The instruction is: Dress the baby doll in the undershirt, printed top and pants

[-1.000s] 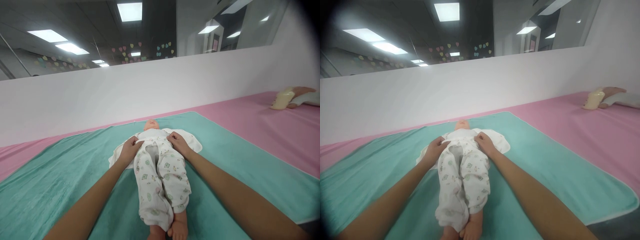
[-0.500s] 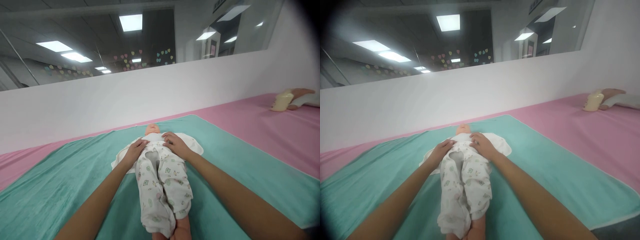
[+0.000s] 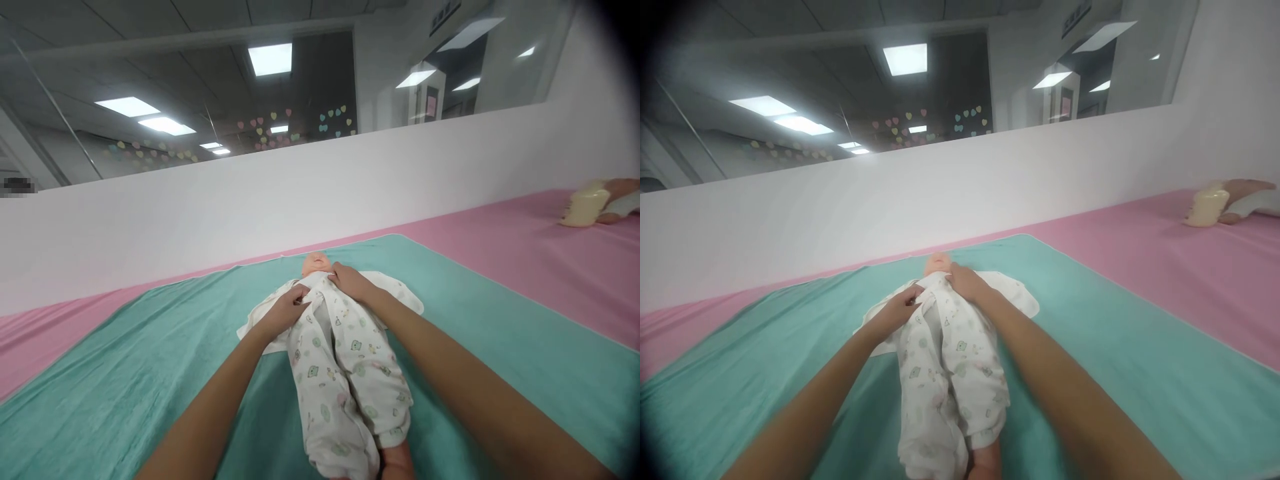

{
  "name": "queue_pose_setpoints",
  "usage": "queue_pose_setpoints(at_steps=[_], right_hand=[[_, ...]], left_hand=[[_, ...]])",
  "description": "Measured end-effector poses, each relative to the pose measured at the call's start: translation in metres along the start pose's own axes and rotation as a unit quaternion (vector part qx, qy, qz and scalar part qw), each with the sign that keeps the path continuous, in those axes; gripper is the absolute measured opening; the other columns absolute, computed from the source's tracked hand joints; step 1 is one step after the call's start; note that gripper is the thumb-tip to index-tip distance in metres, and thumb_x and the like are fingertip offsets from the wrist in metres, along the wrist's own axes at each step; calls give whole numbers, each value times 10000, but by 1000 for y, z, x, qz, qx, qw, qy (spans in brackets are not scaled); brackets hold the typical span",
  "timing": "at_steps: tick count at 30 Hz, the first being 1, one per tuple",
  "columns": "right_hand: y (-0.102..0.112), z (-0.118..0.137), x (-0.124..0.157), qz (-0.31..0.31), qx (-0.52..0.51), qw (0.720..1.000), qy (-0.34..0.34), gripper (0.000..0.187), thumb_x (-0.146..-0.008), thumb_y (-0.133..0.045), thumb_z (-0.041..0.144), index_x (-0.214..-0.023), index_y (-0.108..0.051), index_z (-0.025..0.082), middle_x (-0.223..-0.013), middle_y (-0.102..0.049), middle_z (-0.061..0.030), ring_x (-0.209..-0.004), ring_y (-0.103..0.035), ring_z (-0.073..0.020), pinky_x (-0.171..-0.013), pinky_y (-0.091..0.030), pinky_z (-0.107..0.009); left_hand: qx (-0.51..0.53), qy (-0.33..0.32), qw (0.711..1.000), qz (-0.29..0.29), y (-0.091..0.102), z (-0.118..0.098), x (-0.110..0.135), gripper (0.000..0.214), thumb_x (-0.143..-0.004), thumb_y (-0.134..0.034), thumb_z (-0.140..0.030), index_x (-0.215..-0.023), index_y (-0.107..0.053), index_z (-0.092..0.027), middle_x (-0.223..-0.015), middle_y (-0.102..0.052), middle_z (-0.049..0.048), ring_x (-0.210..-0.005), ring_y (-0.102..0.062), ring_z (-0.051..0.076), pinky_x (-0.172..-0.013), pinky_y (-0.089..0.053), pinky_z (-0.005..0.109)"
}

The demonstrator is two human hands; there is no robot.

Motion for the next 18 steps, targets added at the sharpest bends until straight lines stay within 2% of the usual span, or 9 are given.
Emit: queue_pose_setpoints(at_steps=[4,7,9,12,15,18], right_hand=[[-8,0,-12,15,-9,1000,-14,161,-832,-483,359,-798,-487,202,-816,-619,-96,-696,-538,-209,-575,-310,-278],[-12,-7,-9,8,-11,999,-30,205,-858,-423,386,-799,-484,200,-799,-616,-86,-686,-538,-205,-563,-314,-273],[-14,-16,-5,-4,-11,999,-50,240,-892,-334,382,-816,-470,199,-786,-607,-76,-682,-533,-200,-566,-317,-273],[-16,-29,-1,-23,-8,997,-74,270,-914,-262,380,-828,-445,202,-786,-595,-59,-697,-527,-189,-585,-323,-268],[-17,-34,2,-41,-5,996,-84,276,-919,-248,392,-837,-437,209,-821,-594,-47,-737,-527,-178,-613,-331,-262],[-17,-37,4,-62,3,993,-102,289,-926,-222,393,-872,-436,207,-839,-592,-57,-759,-523,-185,-627,-328,-270]], left_hand=[[73,51,996,7,5,12,2,290,-732,-567,-457,-668,-528,-177,-802,-552,7,-660,-456,135,-575,-340,237],[148,85,985,14,7,19,4,332,-705,-587,-497,-687,-515,-173,-716,-531,4,-611,-457,128,-553,-344,236],[182,94,979,-18,8,23,1,347,-694,-595,-508,-687,-497,-176,-652,-495,-11,-564,-437,114,-524,-330,225],[194,98,970,-113,11,29,-9,362,-692,-583,-522,-660,-447,-188,-582,-422,-43,-509,-383,95,-488,-293,210],[127,114,966,-193,13,35,-25,341,-716,-545,-509,-643,-421,-200,-549,-395,-53,-501,-371,101,-491,-283,213],[-64,114,960,-246,19,37,-39,306,-753,-492,-484,-631,-432,-209,-542,-424,-36,-530,-392,128,-521,-273,232]])
Point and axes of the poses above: each hand's wrist, its own x-axis away from the middle knuckle, its own y-axis out of the back of the hand, z = x × y, the point moved 5 cm from there along -x, towards the middle knuckle
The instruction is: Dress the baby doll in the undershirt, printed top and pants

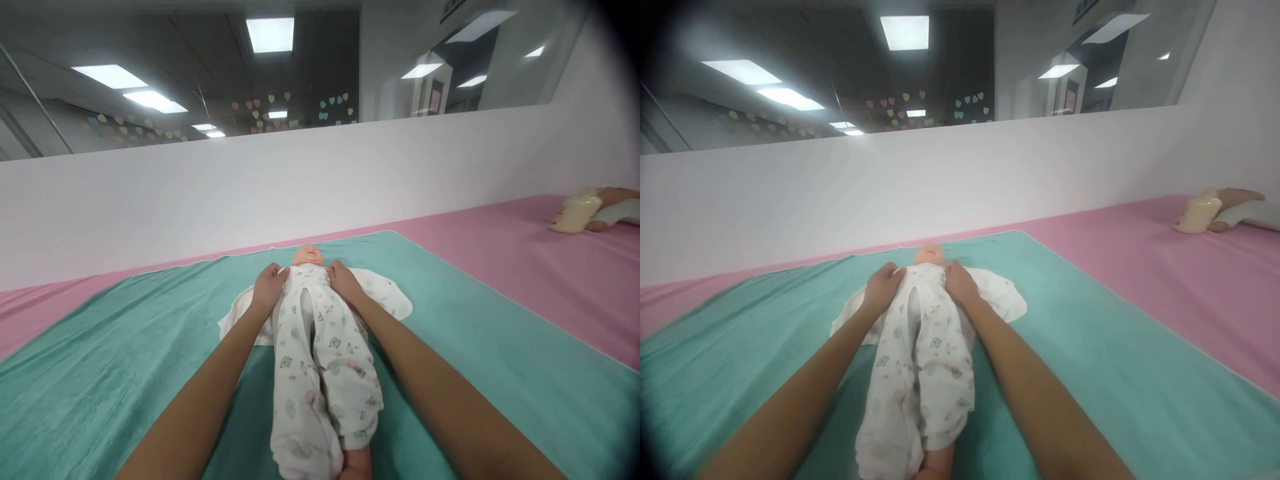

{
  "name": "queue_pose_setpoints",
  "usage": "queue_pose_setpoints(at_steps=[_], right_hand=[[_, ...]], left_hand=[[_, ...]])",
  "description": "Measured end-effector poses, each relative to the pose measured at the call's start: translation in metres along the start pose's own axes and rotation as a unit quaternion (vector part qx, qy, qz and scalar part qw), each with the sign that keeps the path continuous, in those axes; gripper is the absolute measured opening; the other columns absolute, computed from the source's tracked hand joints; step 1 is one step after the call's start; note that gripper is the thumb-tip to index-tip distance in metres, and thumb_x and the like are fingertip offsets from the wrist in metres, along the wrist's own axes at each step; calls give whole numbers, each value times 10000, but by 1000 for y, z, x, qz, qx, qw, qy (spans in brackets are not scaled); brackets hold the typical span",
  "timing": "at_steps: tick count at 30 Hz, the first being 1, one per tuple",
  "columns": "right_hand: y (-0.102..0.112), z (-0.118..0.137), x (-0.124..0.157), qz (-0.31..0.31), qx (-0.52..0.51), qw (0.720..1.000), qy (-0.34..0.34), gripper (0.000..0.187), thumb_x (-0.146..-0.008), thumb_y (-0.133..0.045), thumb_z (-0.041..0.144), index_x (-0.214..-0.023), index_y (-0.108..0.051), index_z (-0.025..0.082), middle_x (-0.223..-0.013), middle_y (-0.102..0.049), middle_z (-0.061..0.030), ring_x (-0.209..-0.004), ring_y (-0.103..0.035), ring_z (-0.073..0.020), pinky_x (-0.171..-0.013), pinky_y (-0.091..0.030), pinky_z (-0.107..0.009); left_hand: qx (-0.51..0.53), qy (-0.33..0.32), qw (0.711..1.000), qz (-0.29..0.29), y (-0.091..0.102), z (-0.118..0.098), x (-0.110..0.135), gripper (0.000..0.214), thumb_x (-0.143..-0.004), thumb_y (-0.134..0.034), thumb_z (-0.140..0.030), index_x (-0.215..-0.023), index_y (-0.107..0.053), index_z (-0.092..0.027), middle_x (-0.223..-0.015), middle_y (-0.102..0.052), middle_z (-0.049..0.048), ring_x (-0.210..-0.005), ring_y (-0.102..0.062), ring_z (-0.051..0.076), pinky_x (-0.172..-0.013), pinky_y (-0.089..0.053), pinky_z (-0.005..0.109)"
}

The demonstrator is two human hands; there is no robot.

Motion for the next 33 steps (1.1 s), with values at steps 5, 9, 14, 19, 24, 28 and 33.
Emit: queue_pose_setpoints(at_steps=[5,9,14,19,24,28,33], right_hand=[[2,-4,5,-22,11,999,-26,288,-926,-237,380,-877,-448,190,-837,-590,-91,-770,-522,-209,-630,-312,-290],[3,-2,14,-16,-7,1000,-11,277,-913,-288,388,-809,-456,194,-803,-589,-74,-754,-514,-196,-644,-312,-286],[12,-7,31,10,-71,997,13,329,-879,-339,430,-671,-441,197,-710,-559,-13,-686,-486,-149,-617,-329,-256],[9,-25,46,182,-302,932,-78,257,-780,-498,423,-680,-495,187,-615,-493,21,-555,-431,-108,-518,-334,-236],[3,-25,52,271,-478,828,-110,166,-676,-618,210,-834,-579,181,-825,-601,-14,-720,-545,-114,-630,-442,-221],[-5,-31,49,232,-546,791,-148,125,-689,-608,209,-808,-578,182,-778,-610,-11,-696,-562,-112,-643,-477,-224],[-9,-32,49,231,-561,781,-149,161,-686,-631,208,-838,-597,166,-826,-637,-40,-752,-598,-135,-702,-504,-250]], left_hand=[[-198,-32,979,14,-5,10,-3,396,-818,-353,-548,-645,-484,-216,-612,-545,20,-571,-454,176,-544,-258,262],[-71,-15,993,90,-1,20,16,438,-806,-356,-566,-622,-501,-196,-672,-587,42,-636,-498,185,-576,-323,264],[113,75,944,301,5,26,40,272,-757,-452,-437,-709,-536,-182,-574,-491,-16,-484,-404,114,-475,-328,236],[54,47,939,338,11,25,42,225,-571,-569,-238,-787,-607,-187,-598,-546,-13,-479,-433,116,-439,-320,233],[93,24,950,297,5,22,43,251,-602,-540,-245,-815,-650,-168,-698,-646,24,-632,-550,184,-557,-418,273],[180,11,942,282,-3,19,46,281,-632,-532,-193,-883,-651,-154,-822,-680,36,-781,-578,206,-691,-449,302],[308,34,884,351,-11,23,49,404,-594,-569,-124,-994,-627,-129,-884,-684,73,-839,-595,216,-725,-459,314]])
Point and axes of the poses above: each hand's wrist, its own x-axis away from the middle knuckle, its own y-axis out of the back of the hand, z = x × y, the point moved 5 cm from there along -x, towards the middle knuckle
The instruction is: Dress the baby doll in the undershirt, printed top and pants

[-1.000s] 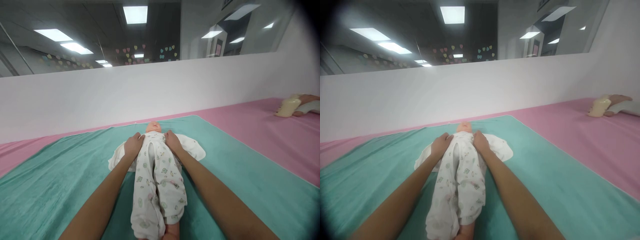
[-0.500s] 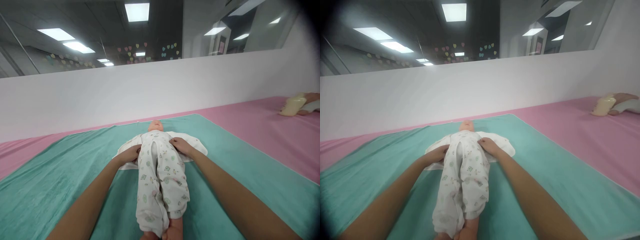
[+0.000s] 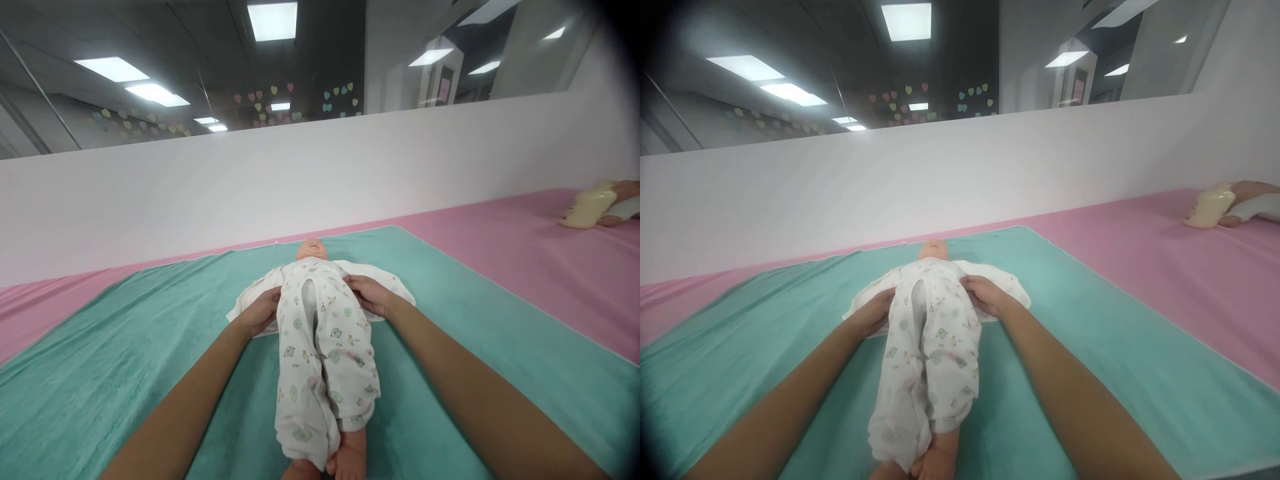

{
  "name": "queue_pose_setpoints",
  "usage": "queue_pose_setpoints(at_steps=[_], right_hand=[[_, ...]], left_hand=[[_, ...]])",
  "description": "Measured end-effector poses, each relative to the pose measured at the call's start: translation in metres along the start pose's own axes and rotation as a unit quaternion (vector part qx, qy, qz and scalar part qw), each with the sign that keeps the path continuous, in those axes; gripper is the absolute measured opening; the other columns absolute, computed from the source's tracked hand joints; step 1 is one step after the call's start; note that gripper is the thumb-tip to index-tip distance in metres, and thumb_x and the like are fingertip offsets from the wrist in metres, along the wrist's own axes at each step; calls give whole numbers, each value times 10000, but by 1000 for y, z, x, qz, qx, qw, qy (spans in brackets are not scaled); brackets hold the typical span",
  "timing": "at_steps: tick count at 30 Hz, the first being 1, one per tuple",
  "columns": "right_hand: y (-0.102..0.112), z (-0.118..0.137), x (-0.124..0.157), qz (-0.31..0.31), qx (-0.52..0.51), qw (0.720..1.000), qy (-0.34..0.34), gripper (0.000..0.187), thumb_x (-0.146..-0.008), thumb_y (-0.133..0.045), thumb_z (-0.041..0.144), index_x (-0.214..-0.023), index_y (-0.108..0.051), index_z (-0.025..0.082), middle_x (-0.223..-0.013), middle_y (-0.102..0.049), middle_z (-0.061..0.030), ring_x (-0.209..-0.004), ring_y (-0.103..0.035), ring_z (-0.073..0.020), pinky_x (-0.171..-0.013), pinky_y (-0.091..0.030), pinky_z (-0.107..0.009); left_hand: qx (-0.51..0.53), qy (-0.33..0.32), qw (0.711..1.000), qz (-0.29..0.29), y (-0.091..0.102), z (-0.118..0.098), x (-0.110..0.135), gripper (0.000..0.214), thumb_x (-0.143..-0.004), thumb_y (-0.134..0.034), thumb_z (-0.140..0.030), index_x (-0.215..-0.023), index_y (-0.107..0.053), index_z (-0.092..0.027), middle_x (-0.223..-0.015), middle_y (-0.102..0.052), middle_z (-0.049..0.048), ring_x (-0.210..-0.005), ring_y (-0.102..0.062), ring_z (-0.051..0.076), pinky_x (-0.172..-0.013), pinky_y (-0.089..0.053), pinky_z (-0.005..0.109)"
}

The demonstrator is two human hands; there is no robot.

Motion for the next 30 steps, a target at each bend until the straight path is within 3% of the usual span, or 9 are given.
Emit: queue_pose_setpoints(at_steps=[4,8,11,14,17,19,21,25,30], right_hand=[[-2,7,9,-3,65,998,14,207,-646,-632,170,-851,-602,184,-856,-643,-34,-778,-604,-138,-683,-507,-240],[-7,13,17,24,102,995,-1,261,-602,-645,177,-857,-596,195,-934,-638,-44,-891,-598,-172,-751,-504,-266],[-8,13,16,19,117,993,-2,231,-603,-648,213,-825,-588,188,-898,-628,-44,-860,-591,-174,-727,-494,-270],[-7,9,9,-10,127,991,32,183,-630,-620,251,-790,-563,183,-795,-596,-10,-731,-559,-139,-621,-457,-242],[-4,6,3,-80,169,978,88,107,-622,-565,222,-675,-482,179,-618,-487,50,-551,-425,-85,-491,-341,-200],[-4,5,0,-119,194,967,116,97,-613,-526,202,-627,-433,181,-560,-423,67,-514,-351,-75,-467,-281,-195],[-6,5,0,-128,203,962,127,76,-608,-517,202,-633,-448,181,-571,-446,65,-532,-363,-82,-483,-289,-199],[-9,9,3,-75,219,967,103,149,-587,-570,196,-734,-555,179,-706,-594,21,-650,-500,-132,-571,-393,-234],[-15,13,13,41,160,985,51,258,-579,-632,175,-837,-637,180,-841,-672,-33,-788,-597,-183,-719,-469,-307]], left_hand=[[13,9,1000,-5,4,3,1,364,-594,-603,-138,-956,-640,-133,-843,-686,71,-806,-609,212,-696,-464,308],[-35,12,999,-22,4,0,4,268,-609,-635,-199,-869,-658,-136,-780,-683,62,-761,-602,205,-687,-459,310],[-67,14,997,-44,3,-1,4,222,-626,-626,-234,-822,-661,-135,-742,-674,55,-722,-578,192,-664,-448,299],[-93,10,990,-101,3,-2,3,171,-636,-607,-254,-750,-658,-138,-678,-656,33,-667,-535,167,-619,-426,276],[-98,1,981,-170,0,-5,3,130,-614,-607,-256,-666,-635,-140,-608,-625,12,-647,-501,157,-605,-414,269],[-87,-5,974,-209,-3,-8,5,106,-589,-613,-245,-618,-604,-144,-580,-605,0,-637,-485,149,-609,-412,269],[-64,-5,968,-241,-5,-9,7,104,-573,-610,-242,-575,-564,-149,-551,-576,-15,-602,-458,133,-596,-404,266],[-29,-14,969,-243,-7,-9,7,119,-586,-597,-264,-591,-563,-150,-554,-568,-19,-591,-454,132,-590,-406,271],[-105,-43,968,-223,-8,-15,7,175,-600,-607,-270,-721,-639,-148,-708,-653,21,-757,-539,205,-695,-441,309]])
Point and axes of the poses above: each hand's wrist, its own x-axis away from the middle knuckle, its own y-axis out of the back of the hand, z = x × y, the point moved 5 cm from there along -x, towards the middle knuckle
